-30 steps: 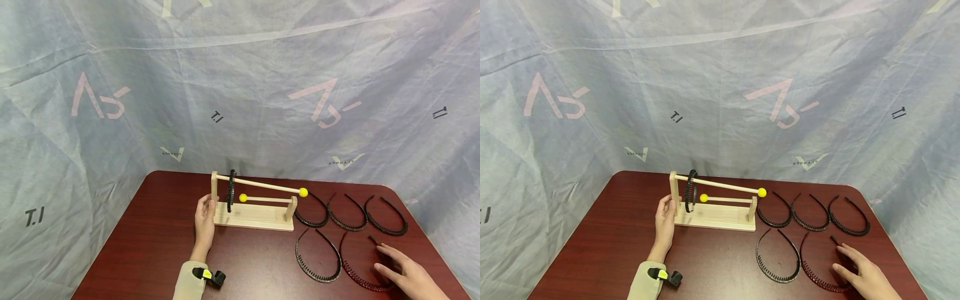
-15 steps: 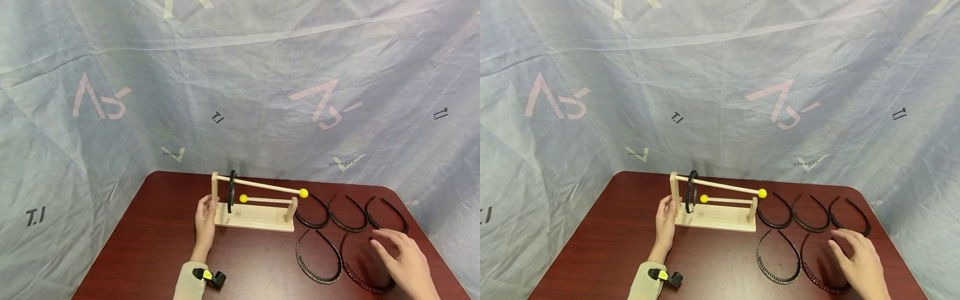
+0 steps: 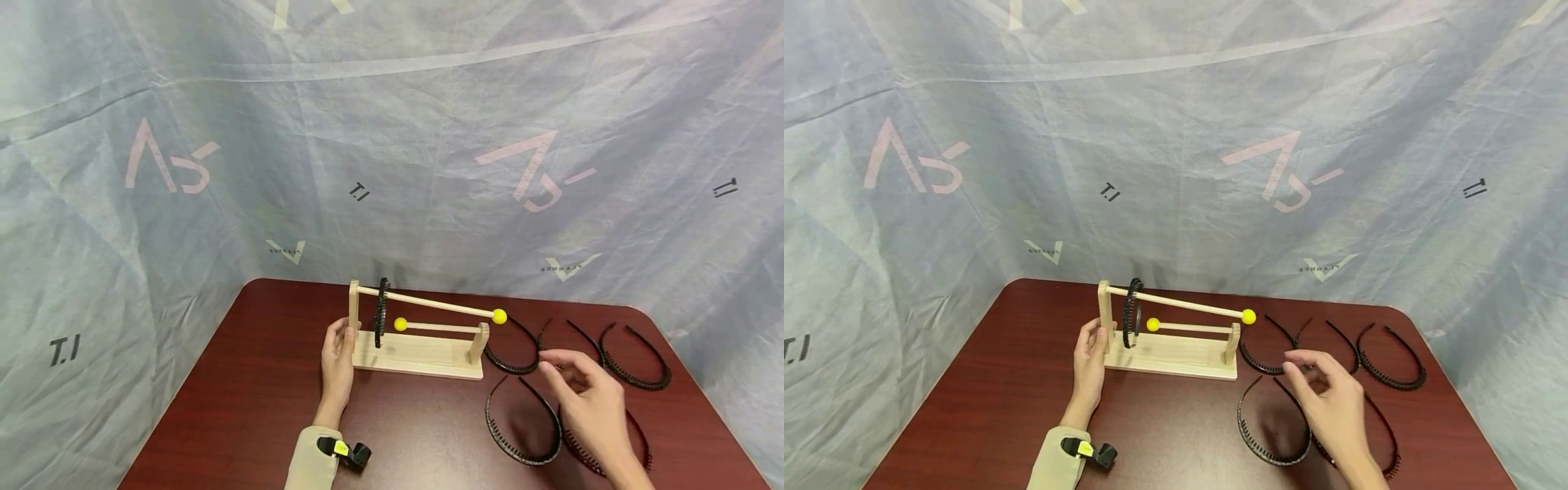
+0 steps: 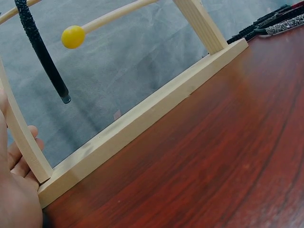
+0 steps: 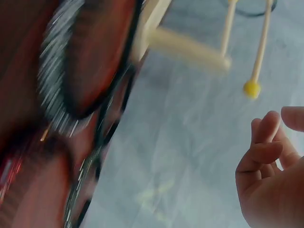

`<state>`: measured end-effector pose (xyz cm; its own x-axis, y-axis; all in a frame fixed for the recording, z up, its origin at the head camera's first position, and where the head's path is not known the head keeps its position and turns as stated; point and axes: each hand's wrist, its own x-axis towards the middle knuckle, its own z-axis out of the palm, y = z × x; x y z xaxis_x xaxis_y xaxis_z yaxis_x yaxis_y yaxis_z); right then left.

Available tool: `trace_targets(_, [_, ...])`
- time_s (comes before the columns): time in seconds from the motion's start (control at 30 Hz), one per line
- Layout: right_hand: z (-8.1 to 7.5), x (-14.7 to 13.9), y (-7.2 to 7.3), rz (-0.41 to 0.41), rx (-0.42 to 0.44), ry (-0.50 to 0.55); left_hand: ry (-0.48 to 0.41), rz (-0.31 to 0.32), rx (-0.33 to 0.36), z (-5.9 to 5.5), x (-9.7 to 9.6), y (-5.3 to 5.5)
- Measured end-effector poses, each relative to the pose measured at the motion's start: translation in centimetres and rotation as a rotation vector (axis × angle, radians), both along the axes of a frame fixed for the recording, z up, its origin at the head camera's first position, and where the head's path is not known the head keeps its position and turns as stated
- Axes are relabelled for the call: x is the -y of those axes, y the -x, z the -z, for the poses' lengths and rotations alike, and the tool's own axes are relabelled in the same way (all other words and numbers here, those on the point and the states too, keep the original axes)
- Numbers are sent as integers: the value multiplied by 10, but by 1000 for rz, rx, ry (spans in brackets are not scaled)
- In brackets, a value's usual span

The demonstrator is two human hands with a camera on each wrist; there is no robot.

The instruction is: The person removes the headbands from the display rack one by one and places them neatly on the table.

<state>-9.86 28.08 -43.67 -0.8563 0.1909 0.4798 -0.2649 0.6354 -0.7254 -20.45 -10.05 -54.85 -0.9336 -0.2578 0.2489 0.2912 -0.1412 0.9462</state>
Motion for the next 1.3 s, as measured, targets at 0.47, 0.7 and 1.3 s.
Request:
trace_targets(0.47, [-9,85,23,-304,75,206,13,-19,-9,1,1,1])
trace_targets(0.7, [-8,120,32,-354,202,346,22,-13,-12,0,0,0])
trace_targets(1.3, [-17,188,62,-513,370,612,18,-13,16,-1,-2,1])
